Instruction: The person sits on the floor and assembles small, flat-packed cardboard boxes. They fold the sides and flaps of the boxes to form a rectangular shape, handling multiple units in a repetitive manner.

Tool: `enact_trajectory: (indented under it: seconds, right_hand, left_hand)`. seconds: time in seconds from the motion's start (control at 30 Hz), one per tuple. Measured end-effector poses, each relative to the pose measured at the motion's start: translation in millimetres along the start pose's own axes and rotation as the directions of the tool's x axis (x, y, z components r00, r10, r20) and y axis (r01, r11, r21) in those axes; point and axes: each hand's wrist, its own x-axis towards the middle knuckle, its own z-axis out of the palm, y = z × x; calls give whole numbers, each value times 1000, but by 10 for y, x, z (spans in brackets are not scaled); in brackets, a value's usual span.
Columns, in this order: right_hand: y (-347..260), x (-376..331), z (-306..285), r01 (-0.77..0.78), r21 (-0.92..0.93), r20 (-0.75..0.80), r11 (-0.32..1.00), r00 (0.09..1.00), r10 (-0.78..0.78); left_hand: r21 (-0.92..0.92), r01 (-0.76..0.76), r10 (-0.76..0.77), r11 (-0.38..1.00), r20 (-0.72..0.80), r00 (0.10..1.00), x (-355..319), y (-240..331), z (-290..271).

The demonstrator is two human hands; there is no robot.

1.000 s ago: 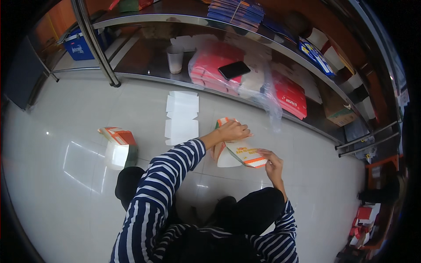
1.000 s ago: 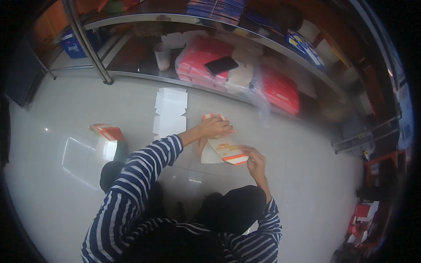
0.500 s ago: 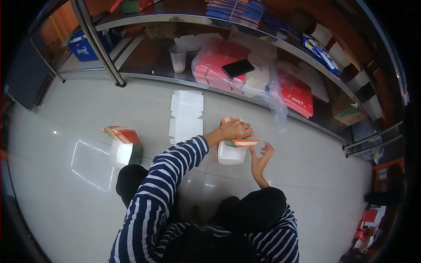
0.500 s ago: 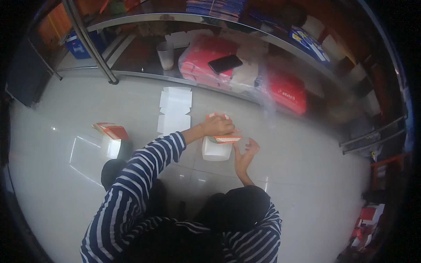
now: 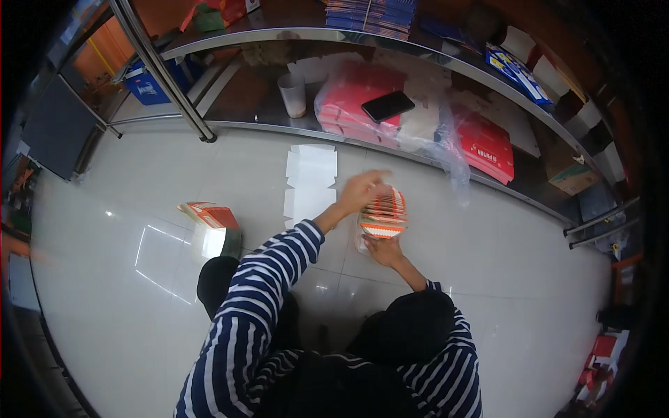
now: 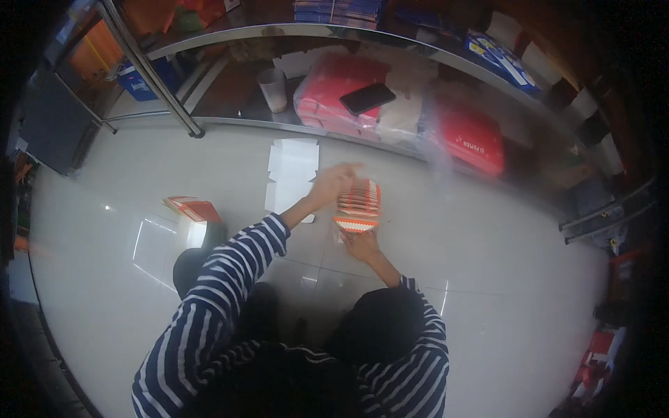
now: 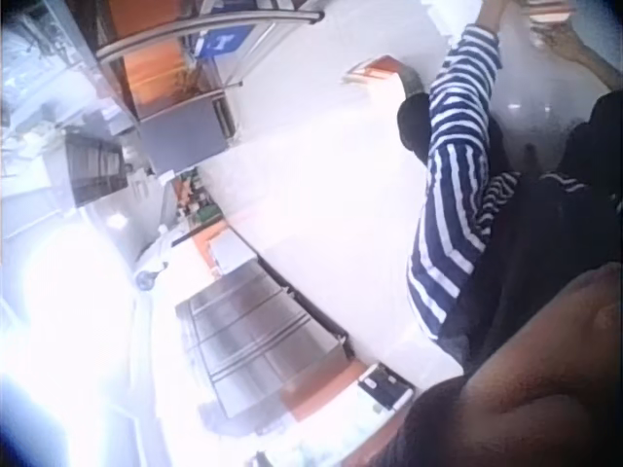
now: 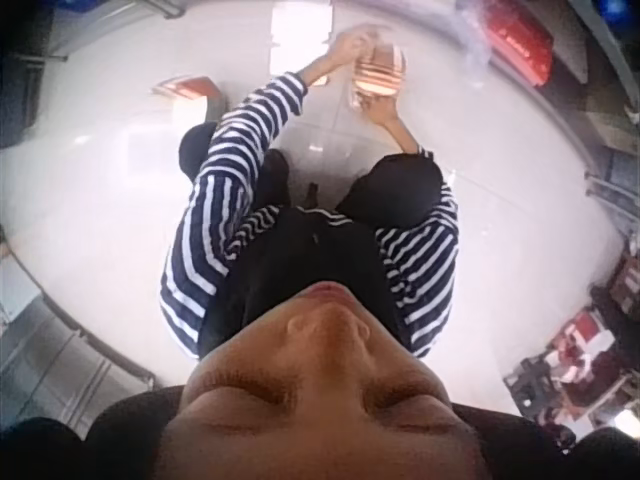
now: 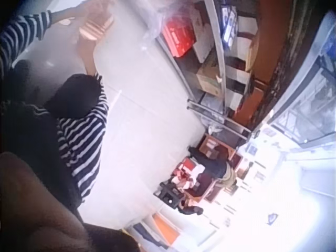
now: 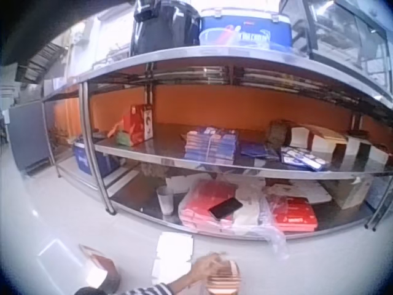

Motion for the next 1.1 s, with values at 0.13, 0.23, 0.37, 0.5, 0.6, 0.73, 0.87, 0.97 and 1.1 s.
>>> enact_trajectory:
  seconds: [0.13,0.23,0.37,0.5,0.6,0.73,0.87,0.97,1.1]
  right_hand:
    - [-105,143,-99,83,-2,59,997,995,-83]
    - [69,-79,29,64,-152,-35,986,997,-70]
    - [-10,-65,-44,231,79,-169,970,962,-216]
    - [-126,-199,-331,228,311,-147,923,971,-191]
    - [-166,-247,-395,266,297,-120,917,963,-240]
    - [-91,-495,-616,198,474,86,858,959,-269]
    - [-199,-668,-1202,46,608,410,793,837,-362]
    - [-366,-844,-1720,52,625,434,779,806,-402]
    - [-754,-698,-2233,294,575,219,763,844,-490]
  left_hand:
    - [686,266,-48,677,-320,946,-575,-1083,-452]
    - [988,22,-379,155,39,925,-964,-1296,-248]
    - [974,122,-489,190,-14,872,-1256,-1719,-405]
    - [969,-142,-448,202,220,867,-1162,-1794,-470]
    - [922,-367,-325,120,386,863,-1137,-1717,-564]
    - [895,-354,-307,272,429,850,-836,-1335,-619]
    - [929,-281,-330,240,350,877,-642,-1053,-961]
    - [938,-151,-371,311,266,890,-359,-713,-1216]
    - [848,185,-270,496,-51,961,-362,-559,-1856]
